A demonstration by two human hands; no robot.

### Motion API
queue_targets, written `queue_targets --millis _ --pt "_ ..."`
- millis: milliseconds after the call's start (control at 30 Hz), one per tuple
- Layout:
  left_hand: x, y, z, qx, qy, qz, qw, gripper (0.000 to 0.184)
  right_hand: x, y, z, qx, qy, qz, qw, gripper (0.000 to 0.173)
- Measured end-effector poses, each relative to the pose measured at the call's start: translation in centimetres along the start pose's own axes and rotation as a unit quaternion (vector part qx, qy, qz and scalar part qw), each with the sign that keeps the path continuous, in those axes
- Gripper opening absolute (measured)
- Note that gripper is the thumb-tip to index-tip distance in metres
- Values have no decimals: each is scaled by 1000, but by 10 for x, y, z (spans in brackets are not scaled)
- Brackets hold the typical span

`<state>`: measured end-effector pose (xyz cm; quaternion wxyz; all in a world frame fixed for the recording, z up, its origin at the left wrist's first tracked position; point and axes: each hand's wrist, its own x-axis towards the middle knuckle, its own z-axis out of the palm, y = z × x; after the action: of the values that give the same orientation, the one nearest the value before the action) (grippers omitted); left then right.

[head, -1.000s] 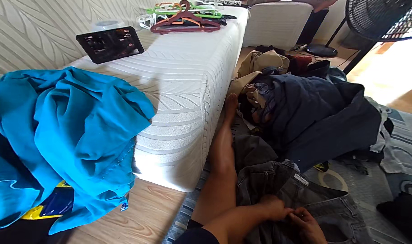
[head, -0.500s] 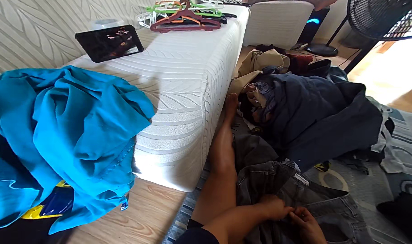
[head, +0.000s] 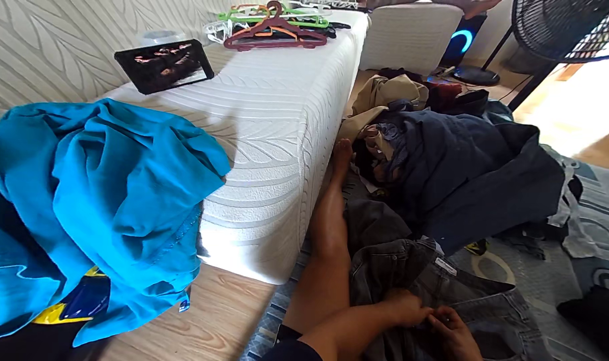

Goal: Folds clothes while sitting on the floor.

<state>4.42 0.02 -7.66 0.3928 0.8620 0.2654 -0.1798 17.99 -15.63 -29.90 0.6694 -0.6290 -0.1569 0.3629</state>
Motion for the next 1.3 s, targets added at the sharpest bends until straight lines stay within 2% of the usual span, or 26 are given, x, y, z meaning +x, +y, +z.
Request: queue_targets --millis 33,100,200,300,367,700,900,1167,1300 --pt "2 2 0 -13 -35 -2 999 40 0 0 1 1 1 -1 1000 30" --pt "4 3 1 -16 -44 -3 999 40 -1 0 0 -7 -4 -3 1000 31" --pt "-1 -4 3 13 42 9 999 36 0 1 -2 -6 -8 -5 1000 31" --pt "-37 21 -31 48 63 -23 997 36 1 3 -3 -4 -10 -6 1000 31" --pt "-43 25 -36 44 67 -25 996 36 0 2 -3 3 -9 -6 1000 31" --pt "-41 23 -33 108 42 3 993 37 1 4 -3 17 4 6 1000 29" --pt "-40 21 -31 83 52 -5 995 36 -1 2 -2 7 -1 5 1000 26" --pt "-40 23 -30 89 19 5 996 38 -1 2 -1 -9 1 4 1000 24" --pt "-27 13 -19 87 26 7 996 37 0 2 -1 -8 2 5 1000 25"
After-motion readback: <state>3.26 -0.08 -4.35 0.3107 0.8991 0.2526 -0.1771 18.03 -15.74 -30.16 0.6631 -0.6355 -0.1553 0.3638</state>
